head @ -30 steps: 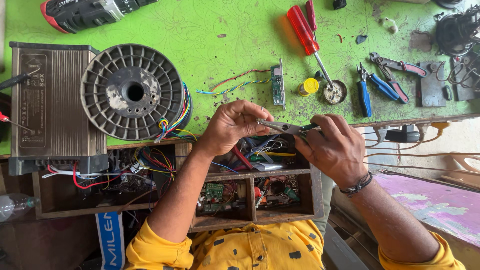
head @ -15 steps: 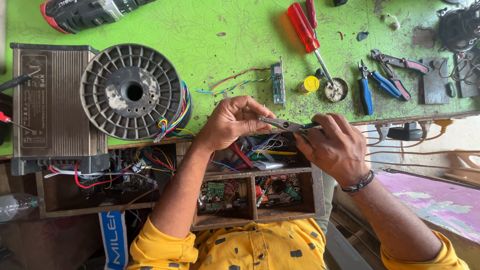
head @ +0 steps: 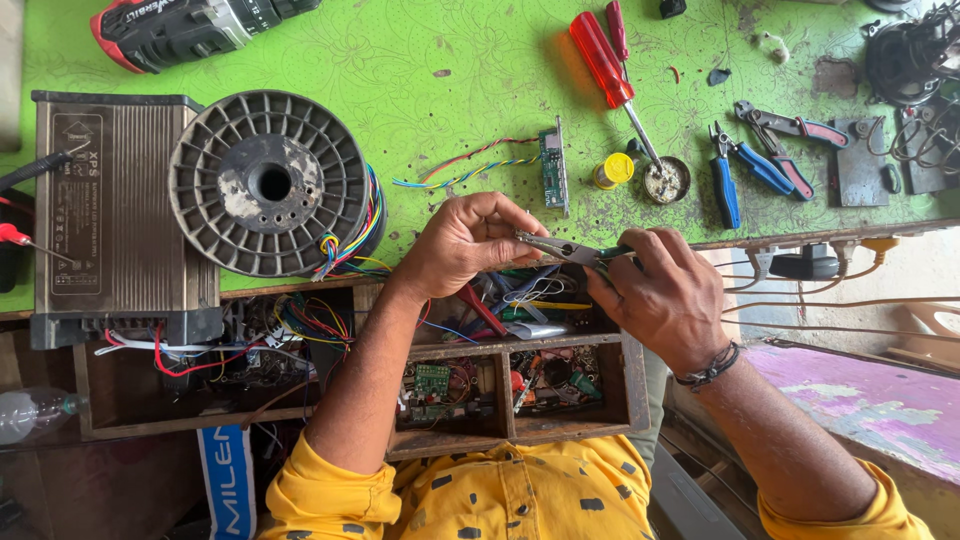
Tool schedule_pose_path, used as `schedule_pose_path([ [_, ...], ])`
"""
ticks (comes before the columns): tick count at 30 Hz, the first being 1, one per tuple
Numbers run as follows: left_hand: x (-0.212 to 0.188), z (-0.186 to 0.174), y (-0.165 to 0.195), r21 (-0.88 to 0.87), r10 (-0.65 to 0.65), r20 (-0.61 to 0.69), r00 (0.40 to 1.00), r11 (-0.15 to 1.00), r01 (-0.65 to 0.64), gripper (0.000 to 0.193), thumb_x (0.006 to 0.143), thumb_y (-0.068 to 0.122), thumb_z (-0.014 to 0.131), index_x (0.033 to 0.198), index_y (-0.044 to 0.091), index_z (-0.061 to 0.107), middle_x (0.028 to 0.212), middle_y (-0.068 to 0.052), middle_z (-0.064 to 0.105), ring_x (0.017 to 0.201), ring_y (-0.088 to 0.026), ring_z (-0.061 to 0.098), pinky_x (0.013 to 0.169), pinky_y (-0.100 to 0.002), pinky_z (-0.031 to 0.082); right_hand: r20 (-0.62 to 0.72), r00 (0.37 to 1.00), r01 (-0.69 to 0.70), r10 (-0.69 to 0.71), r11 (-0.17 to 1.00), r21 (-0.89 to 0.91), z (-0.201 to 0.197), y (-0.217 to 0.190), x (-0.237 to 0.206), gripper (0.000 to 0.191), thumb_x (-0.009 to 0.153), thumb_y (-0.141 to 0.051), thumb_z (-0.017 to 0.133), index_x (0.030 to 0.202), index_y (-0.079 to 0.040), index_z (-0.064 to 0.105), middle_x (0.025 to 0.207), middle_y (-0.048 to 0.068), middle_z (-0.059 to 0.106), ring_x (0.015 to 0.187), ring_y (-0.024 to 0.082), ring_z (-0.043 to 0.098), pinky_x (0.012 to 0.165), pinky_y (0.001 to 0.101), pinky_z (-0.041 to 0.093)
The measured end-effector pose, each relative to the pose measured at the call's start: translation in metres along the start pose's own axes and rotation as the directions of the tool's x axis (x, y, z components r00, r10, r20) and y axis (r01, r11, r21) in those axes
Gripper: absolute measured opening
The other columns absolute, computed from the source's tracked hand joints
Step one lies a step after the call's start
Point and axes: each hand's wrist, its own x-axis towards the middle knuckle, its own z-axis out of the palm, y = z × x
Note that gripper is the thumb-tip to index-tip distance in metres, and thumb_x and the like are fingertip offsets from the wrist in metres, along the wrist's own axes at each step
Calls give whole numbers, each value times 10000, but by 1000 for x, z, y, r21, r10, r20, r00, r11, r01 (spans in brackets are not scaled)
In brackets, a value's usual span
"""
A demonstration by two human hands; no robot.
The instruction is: The person manipulates a small cylindrical electronic component, using pliers to adjust its terminals. They then handle a bundle of multicolored wires, separating and preparing them for connection.
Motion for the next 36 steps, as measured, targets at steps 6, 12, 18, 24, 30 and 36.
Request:
schedule_pose_path([
  [6, 1, 0, -2, 38, -1, -18, 1000, 999, 2, 153, 998, -31, 668, 1148, -6, 652, 1180, -159, 732, 1092, -226, 737, 989, -378, 625, 25, 1000, 2, -2, 1000, 1, 1, 1, -1, 280, 834, -268, 846, 723, -88, 662, 1001, 61, 625, 919, 241, 643, 692, 387, 528],
  [12, 0, -3, -2, 8, 22, 32, 999, 1000, -22, 156, 1008, -13, 677, 1163, -10, 660, 1197, -155, 726, 1120, -223, 727, 1021, -386, 616, -40, 999, 5, -6, 1000, -9, 4, -3, -2, 272, 815, -260, 844, 755, -68, 661, 1078, 95, 622, 1016, 284, 643, 784, 403, 548],
  [18, 0, -2, -2, -21, 12, 27, 1000, 1000, -12, 164, 997, -7, 685, 1157, -2, 652, 1196, -150, 726, 1110, -214, 730, 1011, -375, 616, -21, 1000, -9, 9, 1000, 3, 6, -3, -5, 273, 823, -256, 852, 754, -71, 663, 1068, 94, 617, 994, 276, 639, 765, 403, 543],
  [24, 0, 0, -1, 44, -6, 2, 1000, 999, 5, 143, 997, -26, 677, 1135, -1, 650, 1158, -144, 736, 1063, -205, 741, 964, -358, 630, -6, 1000, 6, -6, 1000, -4, 6, 0, -5, 270, 827, -261, 840, 757, -72, 660, 1045, 87, 623, 967, 270, 636, 736, 400, 538],
  [30, 0, 1, 0, 75, -34, -17, 999, 997, 35, 146, 998, -37, 678, 1139, -11, 654, 1135, -152, 739, 1049, -203, 741, 954, -351, 630, 50, 998, -25, 24, 1000, 8, 7, -1, -6, 265, 850, -261, 843, 764, -77, 673, 1003, 64, 623, 936, 258, 633, 722, 396, 537],
  [36, 0, 0, 0, 7, -15, 10, 1000, 1000, 15, 167, 989, -23, 673, 1155, -16, 659, 1180, -155, 730, 1090, -214, 736, 991, -366, 626, -48, 999, -8, 7, 1000, -21, 6, -5, -7, 261, 820, -242, 846, 773, -57, 669, 1100, 108, 628, 1062, 304, 644, 842, 406, 556],
])
